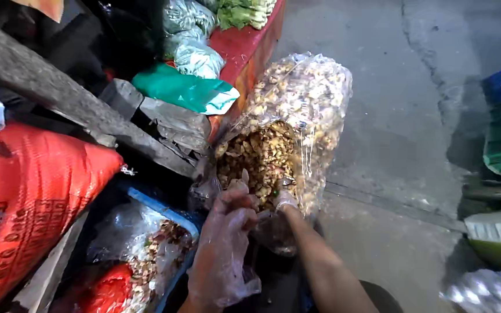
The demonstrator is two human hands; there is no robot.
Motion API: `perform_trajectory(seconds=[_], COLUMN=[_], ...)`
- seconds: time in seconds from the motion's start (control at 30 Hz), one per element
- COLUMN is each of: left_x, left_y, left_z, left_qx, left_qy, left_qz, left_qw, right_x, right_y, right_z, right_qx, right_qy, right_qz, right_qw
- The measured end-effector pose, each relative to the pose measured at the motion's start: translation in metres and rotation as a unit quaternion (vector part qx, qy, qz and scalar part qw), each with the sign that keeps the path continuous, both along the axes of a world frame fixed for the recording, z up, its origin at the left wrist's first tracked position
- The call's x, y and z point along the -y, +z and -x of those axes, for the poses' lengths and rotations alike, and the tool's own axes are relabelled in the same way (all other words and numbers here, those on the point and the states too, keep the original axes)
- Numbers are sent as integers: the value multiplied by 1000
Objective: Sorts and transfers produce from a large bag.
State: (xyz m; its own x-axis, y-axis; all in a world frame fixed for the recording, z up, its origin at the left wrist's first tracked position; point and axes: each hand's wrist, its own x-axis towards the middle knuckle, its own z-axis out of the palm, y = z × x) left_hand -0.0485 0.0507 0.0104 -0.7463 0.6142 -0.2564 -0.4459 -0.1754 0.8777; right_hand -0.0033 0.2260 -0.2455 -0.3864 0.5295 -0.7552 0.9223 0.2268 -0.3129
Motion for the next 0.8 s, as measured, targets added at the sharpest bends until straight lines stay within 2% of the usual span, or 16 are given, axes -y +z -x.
perform_trajectory(seconds=[0.13, 0.23, 0.33, 0.47, 0.53, 0.63, 0.7, 0.8], left_x=[0, -4, -7, -6, -5, -7, -8, -6], left_y=[1, 1, -1, -14, -15, -24, -27, -24], left_z=[-2, -4, -1, 2, 0, -11, -22, -29], left_qx=[10, 16, 3, -35, -45, -132, -175, -123], left_qy=[1, 4, -3, -4, -45, -130, -148, -156], left_qz=[4, 25, 80, 144, 167, 130, 75, 71], left_qw=[1000, 1000, 997, 989, 984, 974, 971, 978], right_x=[8, 10, 2, -21, -14, 19, 41, 50], right_y=[0, 6, 52, 119, 167, 226, 242, 243], right_z=[3, -1, 4, -8, -23, -49, -69, -104], right_qx=[10, -63, -206, -323, -395, -457, -484, -518], right_qy=[21, -63, -200, -169, -167, -183, -164, -167], right_qz=[16, 39, 117, 182, 170, 97, 54, -35], right_qw=[1000, 995, 951, 913, 887, 865, 858, 838])
